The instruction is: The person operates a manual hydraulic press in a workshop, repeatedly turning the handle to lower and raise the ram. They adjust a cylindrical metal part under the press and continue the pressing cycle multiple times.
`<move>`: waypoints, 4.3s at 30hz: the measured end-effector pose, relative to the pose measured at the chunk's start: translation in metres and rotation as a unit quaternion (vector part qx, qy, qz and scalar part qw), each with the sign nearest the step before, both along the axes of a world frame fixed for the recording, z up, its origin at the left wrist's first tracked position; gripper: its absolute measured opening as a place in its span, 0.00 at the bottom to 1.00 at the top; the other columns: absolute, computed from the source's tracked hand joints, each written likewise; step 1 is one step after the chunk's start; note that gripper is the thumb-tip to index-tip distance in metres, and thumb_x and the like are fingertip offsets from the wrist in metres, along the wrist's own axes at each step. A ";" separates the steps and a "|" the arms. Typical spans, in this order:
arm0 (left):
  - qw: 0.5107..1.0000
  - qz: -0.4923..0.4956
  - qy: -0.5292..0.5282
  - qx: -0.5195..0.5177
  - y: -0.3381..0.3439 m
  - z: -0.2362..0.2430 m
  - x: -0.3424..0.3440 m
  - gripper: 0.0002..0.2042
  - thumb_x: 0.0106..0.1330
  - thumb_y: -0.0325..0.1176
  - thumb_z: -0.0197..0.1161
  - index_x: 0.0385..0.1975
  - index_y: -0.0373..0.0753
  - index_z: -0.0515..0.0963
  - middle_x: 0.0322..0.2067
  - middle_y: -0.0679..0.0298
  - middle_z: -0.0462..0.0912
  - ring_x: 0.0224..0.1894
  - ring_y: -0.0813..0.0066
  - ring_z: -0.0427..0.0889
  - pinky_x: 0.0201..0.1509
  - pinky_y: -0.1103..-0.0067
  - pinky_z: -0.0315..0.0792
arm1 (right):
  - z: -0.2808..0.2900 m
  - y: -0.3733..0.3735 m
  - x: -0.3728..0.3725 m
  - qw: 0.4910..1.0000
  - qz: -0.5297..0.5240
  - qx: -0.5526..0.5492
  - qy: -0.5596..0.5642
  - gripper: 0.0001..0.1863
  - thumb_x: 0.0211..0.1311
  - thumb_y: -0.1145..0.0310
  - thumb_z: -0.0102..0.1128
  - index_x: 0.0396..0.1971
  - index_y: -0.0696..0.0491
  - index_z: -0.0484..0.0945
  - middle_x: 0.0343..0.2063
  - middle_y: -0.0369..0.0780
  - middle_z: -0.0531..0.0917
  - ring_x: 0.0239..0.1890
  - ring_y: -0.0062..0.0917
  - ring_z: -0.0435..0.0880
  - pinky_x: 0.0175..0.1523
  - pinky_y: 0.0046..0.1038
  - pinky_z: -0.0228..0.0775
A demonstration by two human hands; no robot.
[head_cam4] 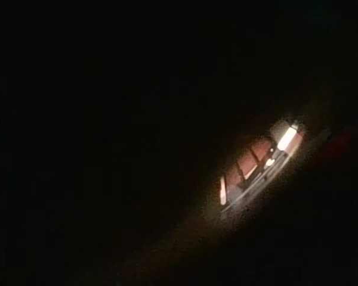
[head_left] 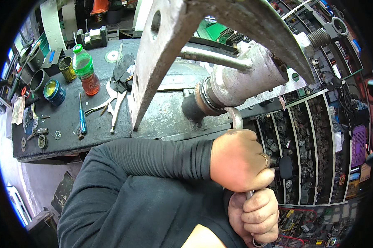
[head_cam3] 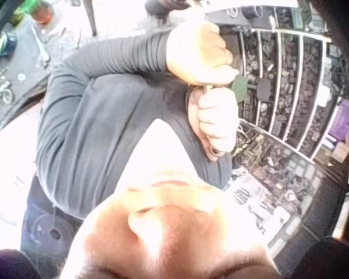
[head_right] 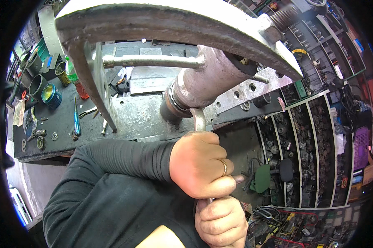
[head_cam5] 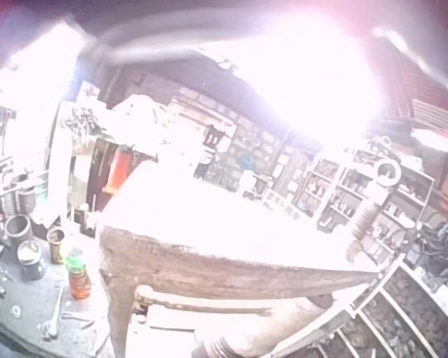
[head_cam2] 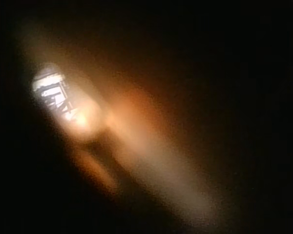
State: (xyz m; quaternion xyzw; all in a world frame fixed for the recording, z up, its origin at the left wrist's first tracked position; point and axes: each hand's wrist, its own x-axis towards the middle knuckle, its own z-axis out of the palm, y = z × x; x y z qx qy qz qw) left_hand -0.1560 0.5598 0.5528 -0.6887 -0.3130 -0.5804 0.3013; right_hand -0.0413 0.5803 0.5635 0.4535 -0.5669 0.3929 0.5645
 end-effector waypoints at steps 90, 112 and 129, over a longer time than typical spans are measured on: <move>0.998 0.060 -0.016 -0.009 0.011 -0.001 0.012 0.09 0.39 0.37 0.60 0.14 0.45 0.65 0.13 0.72 0.62 0.14 0.76 0.66 0.17 0.75 0.54 | -0.001 0.010 0.016 0.993 -0.079 -0.091 0.007 0.23 0.66 0.44 0.49 0.21 0.47 0.66 0.12 0.32 0.64 0.09 0.19 0.58 0.17 0.27 0.54; 0.992 0.121 -0.036 0.004 0.026 -0.012 0.014 0.09 0.41 0.34 0.63 0.13 0.45 0.68 0.14 0.73 0.62 0.15 0.78 0.65 0.17 0.76 0.52 | -0.004 0.051 0.014 0.992 0.106 -0.026 -0.060 0.21 0.58 0.52 0.57 0.16 0.45 0.60 0.04 0.25 0.60 0.04 0.10 0.54 0.12 0.15 0.41; 0.989 0.131 -0.072 -0.004 0.020 0.000 0.011 0.11 0.36 0.38 0.62 0.14 0.44 0.66 0.12 0.70 0.63 0.12 0.73 0.66 0.15 0.75 0.56 | 0.010 0.043 0.004 0.996 0.080 -0.009 -0.040 0.23 0.65 0.45 0.50 0.21 0.49 0.65 0.13 0.34 0.65 0.11 0.23 0.62 0.18 0.29 0.58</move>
